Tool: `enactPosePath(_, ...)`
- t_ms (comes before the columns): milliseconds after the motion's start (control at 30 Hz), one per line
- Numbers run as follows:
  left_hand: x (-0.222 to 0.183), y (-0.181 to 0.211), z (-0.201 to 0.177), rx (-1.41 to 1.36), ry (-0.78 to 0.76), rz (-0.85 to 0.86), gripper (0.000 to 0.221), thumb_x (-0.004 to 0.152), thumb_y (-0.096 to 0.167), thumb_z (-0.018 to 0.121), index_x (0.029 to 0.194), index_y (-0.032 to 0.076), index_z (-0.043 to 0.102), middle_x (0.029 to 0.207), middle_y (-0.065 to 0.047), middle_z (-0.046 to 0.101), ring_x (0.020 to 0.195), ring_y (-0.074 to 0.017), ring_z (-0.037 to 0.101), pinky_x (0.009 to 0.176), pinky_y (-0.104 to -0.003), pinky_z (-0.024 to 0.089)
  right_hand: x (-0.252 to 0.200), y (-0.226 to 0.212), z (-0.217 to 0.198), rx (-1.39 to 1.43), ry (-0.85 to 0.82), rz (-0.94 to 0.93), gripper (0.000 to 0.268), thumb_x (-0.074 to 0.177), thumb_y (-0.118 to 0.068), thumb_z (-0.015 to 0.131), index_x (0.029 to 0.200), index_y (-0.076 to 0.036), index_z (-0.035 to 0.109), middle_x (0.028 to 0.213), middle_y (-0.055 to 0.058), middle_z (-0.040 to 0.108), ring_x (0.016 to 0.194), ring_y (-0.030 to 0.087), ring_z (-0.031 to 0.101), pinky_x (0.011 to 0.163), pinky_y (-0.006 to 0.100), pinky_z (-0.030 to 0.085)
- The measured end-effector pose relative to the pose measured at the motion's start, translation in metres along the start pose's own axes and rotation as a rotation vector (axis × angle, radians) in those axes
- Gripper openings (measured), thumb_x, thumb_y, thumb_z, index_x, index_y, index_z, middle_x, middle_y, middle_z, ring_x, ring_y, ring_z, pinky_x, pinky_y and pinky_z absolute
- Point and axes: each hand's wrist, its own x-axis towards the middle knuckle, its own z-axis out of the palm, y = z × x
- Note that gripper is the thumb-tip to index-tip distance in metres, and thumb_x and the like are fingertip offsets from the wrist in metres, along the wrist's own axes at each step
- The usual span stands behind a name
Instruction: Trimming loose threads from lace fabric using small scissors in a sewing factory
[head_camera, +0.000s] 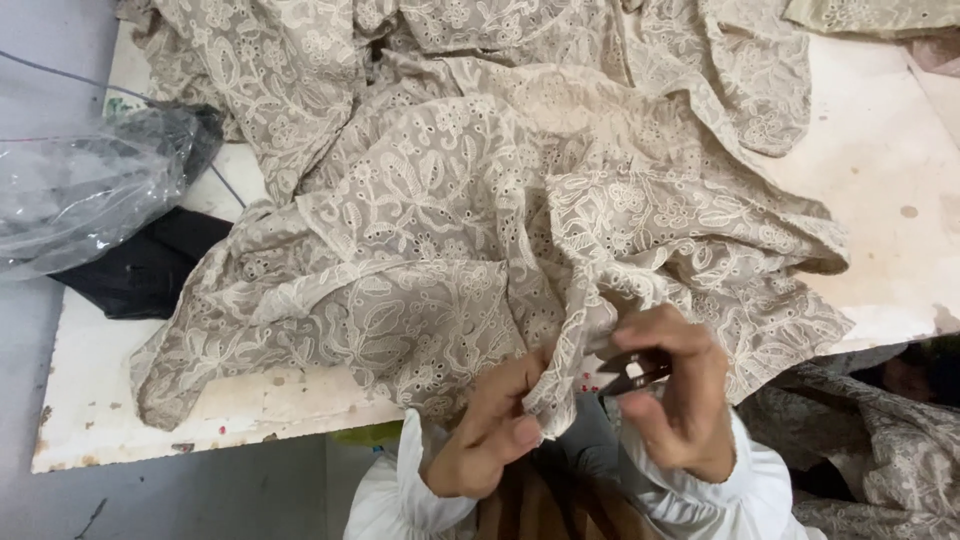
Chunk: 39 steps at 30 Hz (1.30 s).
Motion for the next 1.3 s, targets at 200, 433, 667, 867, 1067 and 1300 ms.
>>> enactPosePath(200, 0.008, 0.019, 0.010, 0.434, -0.003, 0.151, 0.026, 0.090, 0.021, 0.033, 0.069, 0.006, 0.031, 0.063, -0.003, 0.028, 0.059, -0.0173, 0.036, 0.106, -0.051, 0.023, -0.003, -0.013, 0.003, -0.486, 0.138, -0.161, 0.026, 0.080, -0.032, 0.050, 0.083, -0.006, 0.050, 0.066, 0.011, 0.056, 0.055, 0.017, 0.056, 0.045, 0.024, 0.042)
enactPosePath(433, 0.008, 0.019, 0.012, 0.498, -0.021, 0.187, 0.025, 0.089, 0.018, 0.033, 0.068, 0.004, 0.029, 0.063, -0.005, 0.027, 0.059, -0.0196, 0.035, 0.105, -0.055, 0.021, 0.006, -0.025, 0.005, -0.509, 0.139, -0.165, 0.022, 0.076, -0.029, 0.056, 0.080, -0.007, 0.054, 0.066, 0.008, 0.057, 0.049, 0.015, 0.053, 0.045, 0.023, 0.040)
enactPosePath(667, 0.010, 0.020, 0.013, 0.496, -0.047, 0.183, 0.026, 0.089, 0.020, 0.031, 0.069, 0.004, 0.030, 0.079, -0.017, 0.044, 0.088, -0.0307, 0.049, 0.105, -0.054, 0.019, 0.007, -0.021, 0.006, -0.448, 0.201, -0.195, 0.015, 0.073, -0.020, 0.060, 0.073, -0.007, 0.053, 0.061, 0.008, 0.058, 0.046, 0.014, 0.053, 0.043, 0.023, 0.040)
enactPosePath(867, 0.009, 0.022, 0.015, 0.472, -0.076, 0.155, 0.026, 0.090, 0.020, 0.031, 0.070, 0.003, 0.031, 0.107, -0.026, 0.048, 0.110, -0.0358, 0.046, 0.107, -0.054, 0.017, 0.000, -0.014, 0.002, -0.314, 0.168, -0.167, 0.017, 0.076, -0.021, 0.056, 0.073, -0.006, 0.049, 0.059, 0.004, 0.058, 0.049, 0.016, 0.057, 0.040, 0.022, 0.042)
enactPosePath(1067, 0.008, 0.020, 0.016, 0.456, -0.067, 0.151, 0.027, 0.090, 0.021, 0.031, 0.069, 0.004, 0.029, 0.092, -0.023, 0.048, 0.105, -0.0338, 0.044, 0.106, -0.055, 0.017, 0.002, -0.018, 0.005, -0.328, 0.173, -0.133, 0.019, 0.076, -0.023, 0.055, 0.073, -0.005, 0.049, 0.057, 0.005, 0.056, 0.047, 0.016, 0.056, 0.040, 0.023, 0.040)
enactPosePath(1300, 0.004, 0.015, 0.011, 0.420, -0.060, 0.163, 0.023, 0.089, 0.017, 0.034, 0.070, 0.004, 0.028, 0.066, -0.005, 0.026, 0.066, -0.0207, 0.037, 0.104, -0.050, 0.022, -0.021, 0.010, 0.003, 0.045, 0.221, -0.157, 0.015, 0.083, -0.024, 0.052, 0.092, -0.011, 0.049, 0.068, -0.001, 0.051, 0.048, 0.005, 0.040, 0.041, 0.020, 0.031)
